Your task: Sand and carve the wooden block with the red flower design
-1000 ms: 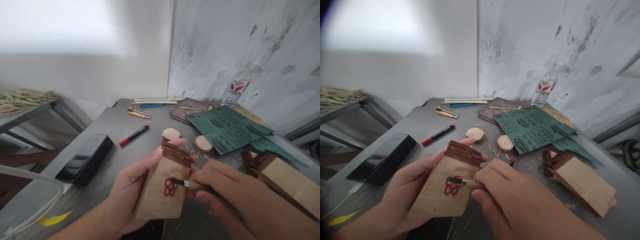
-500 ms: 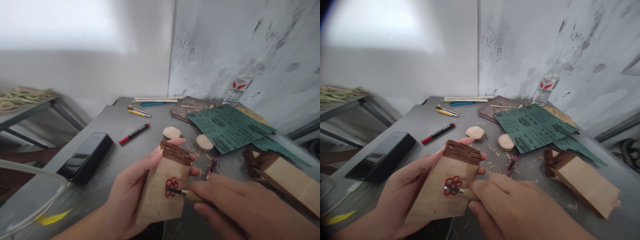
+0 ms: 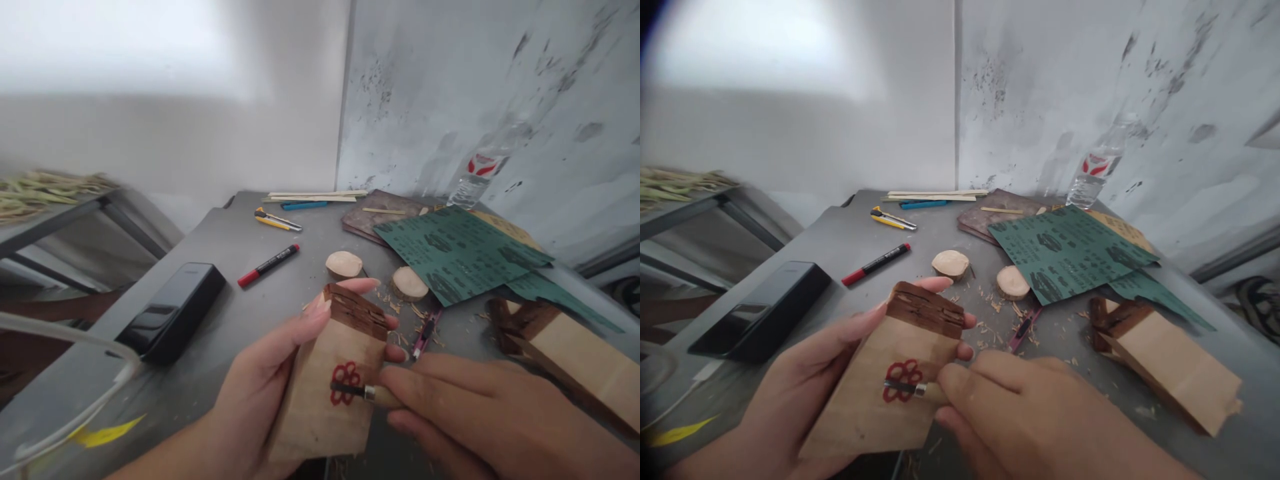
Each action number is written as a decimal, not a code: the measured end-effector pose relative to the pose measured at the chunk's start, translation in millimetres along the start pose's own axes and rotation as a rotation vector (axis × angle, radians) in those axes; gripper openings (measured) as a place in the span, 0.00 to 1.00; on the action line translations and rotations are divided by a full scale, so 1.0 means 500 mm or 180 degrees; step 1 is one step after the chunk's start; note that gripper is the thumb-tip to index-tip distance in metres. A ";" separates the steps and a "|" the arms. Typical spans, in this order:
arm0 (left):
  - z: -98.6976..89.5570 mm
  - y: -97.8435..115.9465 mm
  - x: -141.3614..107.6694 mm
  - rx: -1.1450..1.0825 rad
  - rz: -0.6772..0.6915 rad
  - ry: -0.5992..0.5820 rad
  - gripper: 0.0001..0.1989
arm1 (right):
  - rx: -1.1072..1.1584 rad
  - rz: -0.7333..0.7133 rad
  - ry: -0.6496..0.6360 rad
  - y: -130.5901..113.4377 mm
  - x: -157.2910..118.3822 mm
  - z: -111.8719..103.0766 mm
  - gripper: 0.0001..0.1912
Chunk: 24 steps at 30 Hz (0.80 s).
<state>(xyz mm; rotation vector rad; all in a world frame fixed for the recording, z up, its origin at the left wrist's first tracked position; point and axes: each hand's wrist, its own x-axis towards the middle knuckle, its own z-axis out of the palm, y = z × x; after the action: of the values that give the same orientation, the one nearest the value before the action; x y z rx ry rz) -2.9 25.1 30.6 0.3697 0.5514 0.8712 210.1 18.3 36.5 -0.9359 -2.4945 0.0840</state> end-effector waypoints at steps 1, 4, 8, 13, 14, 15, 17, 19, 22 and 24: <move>0.001 -0.001 0.000 -0.0048 0.0010 0.0021 0.17 | 0.0136 -0.0048 -0.0015 0.004 0.004 -0.001 0.21; 0.006 -0.003 -0.001 -0.0133 0.0026 0.0105 0.17 | 0.0433 -0.0063 -0.0115 0.014 0.016 -0.006 0.19; 0.009 -0.001 0.000 -0.0115 -0.0007 0.0129 0.18 | 0.0596 0.0026 -0.0263 0.015 0.022 -0.018 0.17; -0.001 -0.001 0.004 -0.0170 -0.0129 0.0057 0.19 | 0.0529 0.0000 -0.0409 0.011 0.019 -0.018 0.18; -0.003 -0.001 0.006 -0.0214 -0.0155 0.0057 0.19 | 0.0516 0.0032 -0.0420 0.010 0.020 -0.018 0.18; -0.005 0.000 0.008 -0.0251 -0.0174 0.0046 0.20 | 0.0495 0.0080 -0.0423 0.008 0.021 -0.017 0.18; -0.008 0.003 0.013 -0.0275 -0.0174 0.0001 0.21 | 0.0395 0.0204 -0.0357 0.005 0.020 -0.018 0.19; -0.006 0.008 0.015 -0.0258 -0.0146 -0.0100 0.22 | 0.0301 0.0318 -0.0296 0.000 0.014 -0.019 0.16; 0.000 0.013 0.014 -0.0284 -0.0077 -0.0230 0.21 | 0.0389 0.0316 -0.0296 -0.006 -0.004 -0.014 0.10; 0.004 0.012 0.012 -0.0313 -0.0051 -0.0177 0.21 | 0.0433 0.0300 -0.0393 -0.007 -0.014 -0.006 0.09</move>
<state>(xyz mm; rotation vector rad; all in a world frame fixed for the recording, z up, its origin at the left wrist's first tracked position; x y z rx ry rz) -2.4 33.2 33.7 0.2988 0.4578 0.8668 213.7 10.8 37.3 -1.0183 -2.5184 0.3477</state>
